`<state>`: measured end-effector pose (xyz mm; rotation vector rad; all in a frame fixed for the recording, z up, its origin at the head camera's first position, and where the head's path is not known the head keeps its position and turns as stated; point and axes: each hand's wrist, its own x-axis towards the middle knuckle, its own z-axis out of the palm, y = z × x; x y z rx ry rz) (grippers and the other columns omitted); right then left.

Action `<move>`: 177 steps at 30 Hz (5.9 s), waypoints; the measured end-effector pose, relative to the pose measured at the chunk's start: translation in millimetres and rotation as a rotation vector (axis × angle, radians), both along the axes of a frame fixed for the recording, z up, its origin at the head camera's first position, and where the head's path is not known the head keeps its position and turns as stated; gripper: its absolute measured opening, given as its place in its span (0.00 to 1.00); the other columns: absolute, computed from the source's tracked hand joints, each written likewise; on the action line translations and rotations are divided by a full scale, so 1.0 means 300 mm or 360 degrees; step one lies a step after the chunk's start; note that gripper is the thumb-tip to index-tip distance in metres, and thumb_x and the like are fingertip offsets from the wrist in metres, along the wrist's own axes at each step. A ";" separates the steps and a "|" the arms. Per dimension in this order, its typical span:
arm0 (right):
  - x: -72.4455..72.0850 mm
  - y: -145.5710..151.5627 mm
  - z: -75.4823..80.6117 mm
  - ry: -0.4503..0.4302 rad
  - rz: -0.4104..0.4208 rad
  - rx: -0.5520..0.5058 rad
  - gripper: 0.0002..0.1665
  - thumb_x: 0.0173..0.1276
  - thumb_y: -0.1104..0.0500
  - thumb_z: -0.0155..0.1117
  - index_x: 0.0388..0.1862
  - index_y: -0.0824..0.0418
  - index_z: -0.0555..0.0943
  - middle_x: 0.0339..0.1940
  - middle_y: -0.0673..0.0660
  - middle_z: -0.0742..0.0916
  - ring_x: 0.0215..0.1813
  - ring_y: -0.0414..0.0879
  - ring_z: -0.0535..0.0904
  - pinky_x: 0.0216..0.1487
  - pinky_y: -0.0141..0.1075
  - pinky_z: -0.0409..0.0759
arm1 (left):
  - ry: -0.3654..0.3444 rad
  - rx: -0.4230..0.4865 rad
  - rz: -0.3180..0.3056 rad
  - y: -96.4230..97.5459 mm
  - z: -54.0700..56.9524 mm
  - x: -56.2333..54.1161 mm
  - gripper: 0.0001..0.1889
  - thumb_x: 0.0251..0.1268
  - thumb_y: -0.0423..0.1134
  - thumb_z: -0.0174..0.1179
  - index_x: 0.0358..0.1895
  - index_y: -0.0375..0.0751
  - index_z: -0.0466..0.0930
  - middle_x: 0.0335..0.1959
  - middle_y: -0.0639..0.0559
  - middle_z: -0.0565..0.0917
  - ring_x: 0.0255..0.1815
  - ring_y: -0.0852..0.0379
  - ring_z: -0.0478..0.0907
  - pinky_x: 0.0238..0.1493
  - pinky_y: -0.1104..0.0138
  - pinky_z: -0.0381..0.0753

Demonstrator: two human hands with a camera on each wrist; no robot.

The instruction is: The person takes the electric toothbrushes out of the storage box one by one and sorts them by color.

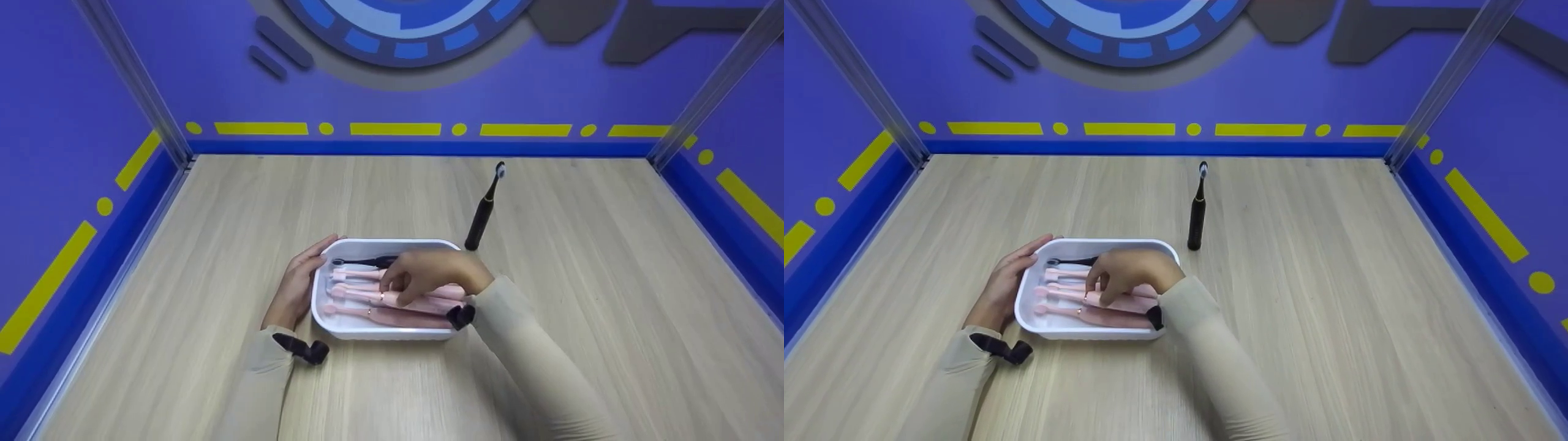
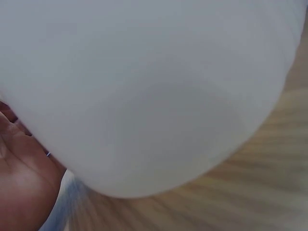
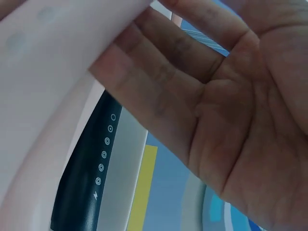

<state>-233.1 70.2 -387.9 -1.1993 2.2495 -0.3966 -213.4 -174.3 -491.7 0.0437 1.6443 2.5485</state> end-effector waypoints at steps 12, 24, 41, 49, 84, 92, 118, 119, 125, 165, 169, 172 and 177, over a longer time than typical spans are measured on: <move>0.004 0.044 0.018 0.0058 0.0016 -0.0148 0.19 0.61 0.60 0.65 0.52 0.57 0.83 0.38 0.52 0.88 0.42 0.39 0.82 0.46 0.29 0.80 | 0.0012 -0.0015 -0.0002 0.000 -0.002 -0.004 0.25 0.69 0.25 0.37 0.69 0.27 0.61 0.70 0.37 0.67 0.71 0.53 0.64 0.73 0.65 0.61; 0.010 0.086 0.021 0.0003 -0.0048 -0.0375 0.18 0.62 0.63 0.62 0.52 0.61 0.82 0.39 0.54 0.87 0.42 0.40 0.81 0.48 0.44 0.83 | 0.0012 -0.0023 -0.0020 -0.005 -0.001 0.000 0.25 0.69 0.25 0.37 0.70 0.27 0.60 0.71 0.36 0.65 0.74 0.50 0.60 0.75 0.63 0.58; 0.011 0.140 0.017 -0.0033 -0.0143 -0.0536 0.19 0.63 0.63 0.62 0.54 0.60 0.82 0.44 0.55 0.88 0.45 0.41 0.82 0.50 0.43 0.83 | 0.0018 -0.0049 -0.0020 -0.007 -0.005 -0.001 0.25 0.69 0.26 0.37 0.69 0.28 0.61 0.71 0.37 0.66 0.74 0.50 0.59 0.75 0.64 0.58; 0.008 0.170 0.010 -0.0055 -0.0212 -0.0622 0.18 0.64 0.62 0.63 0.54 0.59 0.82 0.42 0.55 0.88 0.44 0.42 0.81 0.51 0.47 0.82 | -0.0004 -0.0029 -0.0010 -0.002 -0.002 -0.001 0.25 0.69 0.25 0.36 0.70 0.28 0.61 0.71 0.37 0.65 0.75 0.51 0.59 0.76 0.63 0.56; 0.018 0.275 -0.002 -0.0031 -0.0409 -0.1158 0.20 0.64 0.64 0.65 0.56 0.66 0.80 0.44 0.62 0.87 0.47 0.39 0.81 0.47 0.33 0.83 | 0.0028 -0.0049 -0.0009 -0.005 -0.002 -0.002 0.25 0.69 0.25 0.36 0.69 0.28 0.61 0.71 0.37 0.66 0.75 0.50 0.59 0.76 0.62 0.55; 0.021 0.296 0.004 0.0013 -0.0473 -0.1295 0.20 0.62 0.68 0.65 0.54 0.70 0.79 0.45 0.64 0.86 0.44 0.37 0.81 0.39 0.27 0.82 | 0.0005 -0.0067 0.0000 -0.006 -0.006 -0.002 0.25 0.69 0.25 0.36 0.69 0.28 0.62 0.71 0.37 0.66 0.75 0.51 0.58 0.76 0.63 0.56; 0.020 0.358 0.024 0.0105 -0.0718 -0.1565 0.19 0.60 0.72 0.65 0.51 0.76 0.78 0.42 0.43 0.86 0.42 0.39 0.81 0.39 0.31 0.86 | 0.0013 -0.0039 0.0012 -0.008 -0.008 -0.004 0.25 0.69 0.25 0.37 0.69 0.27 0.61 0.71 0.36 0.66 0.75 0.49 0.59 0.76 0.62 0.56; 0.020 0.361 0.024 0.0111 -0.0720 -0.1580 0.19 0.60 0.73 0.64 0.51 0.76 0.78 0.42 0.44 0.86 0.42 0.40 0.81 0.39 0.31 0.86 | 0.0016 -0.0040 0.0008 -0.008 -0.008 -0.004 0.25 0.69 0.25 0.37 0.69 0.27 0.61 0.71 0.36 0.65 0.75 0.49 0.58 0.76 0.62 0.56; 0.019 0.384 0.027 0.0175 -0.0782 -0.1639 0.20 0.58 0.76 0.64 0.52 0.76 0.78 0.44 0.44 0.86 0.45 0.39 0.82 0.45 0.32 0.85 | 0.0018 -0.0050 0.0004 -0.005 -0.006 -0.003 0.25 0.69 0.26 0.38 0.69 0.28 0.61 0.71 0.36 0.65 0.75 0.50 0.59 0.76 0.62 0.56; -0.014 0.524 -0.030 0.0281 -0.1051 -0.1941 0.19 0.57 0.79 0.63 0.49 0.81 0.76 0.44 0.46 0.87 0.48 0.37 0.83 0.47 0.27 0.83 | 0.0002 -0.0015 -0.0005 0.001 -0.008 -0.004 0.25 0.69 0.25 0.37 0.70 0.27 0.60 0.71 0.36 0.65 0.75 0.48 0.58 0.75 0.62 0.58; -0.017 0.540 -0.043 0.0278 -0.1096 -0.1931 0.19 0.58 0.77 0.63 0.50 0.80 0.77 0.44 0.46 0.87 0.48 0.37 0.82 0.48 0.27 0.83 | 0.0000 -0.0021 -0.0028 -0.001 -0.009 0.000 0.25 0.70 0.26 0.36 0.70 0.28 0.61 0.71 0.36 0.65 0.74 0.49 0.59 0.75 0.62 0.58; -0.025 0.549 -0.054 0.0290 -0.1142 -0.1906 0.19 0.59 0.76 0.63 0.51 0.79 0.77 0.45 0.46 0.87 0.49 0.37 0.82 0.49 0.26 0.82 | -0.0001 -0.0023 -0.0024 -0.004 -0.009 0.001 0.25 0.70 0.26 0.36 0.70 0.28 0.60 0.71 0.36 0.65 0.75 0.49 0.59 0.75 0.62 0.58; -0.042 0.562 -0.068 0.0342 -0.1248 -0.1859 0.20 0.61 0.74 0.63 0.53 0.78 0.76 0.44 0.44 0.87 0.50 0.37 0.82 0.50 0.25 0.82 | 0.0007 -0.0026 -0.0010 -0.007 -0.010 -0.001 0.25 0.70 0.26 0.36 0.70 0.28 0.60 0.71 0.36 0.65 0.75 0.49 0.58 0.75 0.62 0.57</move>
